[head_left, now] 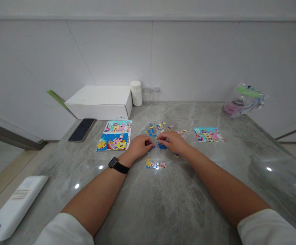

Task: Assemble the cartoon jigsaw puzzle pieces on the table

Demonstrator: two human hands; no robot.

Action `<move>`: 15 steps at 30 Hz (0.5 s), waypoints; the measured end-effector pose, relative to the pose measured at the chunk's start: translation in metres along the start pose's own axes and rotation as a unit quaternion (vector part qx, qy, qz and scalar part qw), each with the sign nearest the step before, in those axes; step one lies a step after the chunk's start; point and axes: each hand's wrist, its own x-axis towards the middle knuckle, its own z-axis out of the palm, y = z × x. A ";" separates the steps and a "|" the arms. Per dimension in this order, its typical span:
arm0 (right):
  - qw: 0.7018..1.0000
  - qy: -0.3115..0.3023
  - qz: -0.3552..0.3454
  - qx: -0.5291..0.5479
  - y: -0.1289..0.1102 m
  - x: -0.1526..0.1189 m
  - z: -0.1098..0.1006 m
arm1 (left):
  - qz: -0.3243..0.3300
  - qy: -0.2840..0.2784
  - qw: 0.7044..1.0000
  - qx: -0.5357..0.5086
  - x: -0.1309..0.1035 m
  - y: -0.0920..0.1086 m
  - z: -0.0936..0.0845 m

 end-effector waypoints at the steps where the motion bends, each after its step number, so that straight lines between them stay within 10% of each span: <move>1: 1.000 -0.010 0.001 -0.004 -0.002 0.000 0.002 | -0.001 -0.001 1.000 0.001 0.000 0.000 0.000; 15: 0.996 -0.007 0.011 -0.091 -0.016 -0.004 0.023 | 0.000 -0.006 1.000 0.014 -0.001 0.001 0.000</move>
